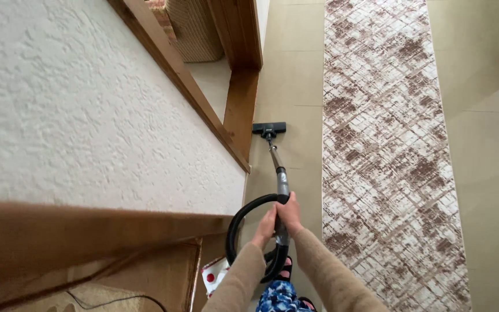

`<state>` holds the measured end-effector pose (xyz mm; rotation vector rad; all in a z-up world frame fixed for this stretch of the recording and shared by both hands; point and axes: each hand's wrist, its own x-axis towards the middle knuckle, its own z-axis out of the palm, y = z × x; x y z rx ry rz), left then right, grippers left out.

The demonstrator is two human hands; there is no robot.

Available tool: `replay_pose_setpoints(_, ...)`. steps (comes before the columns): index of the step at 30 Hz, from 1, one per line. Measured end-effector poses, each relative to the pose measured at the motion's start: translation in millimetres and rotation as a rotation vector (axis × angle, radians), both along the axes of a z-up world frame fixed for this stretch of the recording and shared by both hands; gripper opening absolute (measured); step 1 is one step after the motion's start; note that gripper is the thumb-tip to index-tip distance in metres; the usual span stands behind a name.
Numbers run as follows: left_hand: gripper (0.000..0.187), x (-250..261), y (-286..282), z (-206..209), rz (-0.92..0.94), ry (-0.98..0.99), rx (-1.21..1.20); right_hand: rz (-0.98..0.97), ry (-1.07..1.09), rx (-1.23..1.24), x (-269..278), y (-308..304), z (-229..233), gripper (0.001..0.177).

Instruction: The person uses a canister vacuum cleaner to clean a hallway floor. They move the vacuum head back and forth along a patterned runner rug and adjacent tiled areas, covering edges and corners.

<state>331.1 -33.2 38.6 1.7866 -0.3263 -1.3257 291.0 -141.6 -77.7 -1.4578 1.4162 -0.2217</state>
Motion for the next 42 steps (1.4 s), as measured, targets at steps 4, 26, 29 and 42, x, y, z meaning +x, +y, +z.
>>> replay_pose_setpoints(4,0.081,10,2,-56,-0.050,-0.029,0.070,-0.066,-0.125,0.074,36,-30,19,0.055)
replay_pose_setpoints(26,0.087,-11,-38,-65,-0.053,0.036,-0.026,0.146,0.130,0.108,47,-82,56,0.031)
replay_pose_setpoints(29,0.081,-27,-34,-49,-0.015,0.071,-0.099,0.147,0.176,0.018,26,-74,53,0.035)
replay_pose_setpoints(42,0.087,-104,7,-51,0.043,0.064,0.049,0.175,0.200,0.123,-75,1,91,0.031)
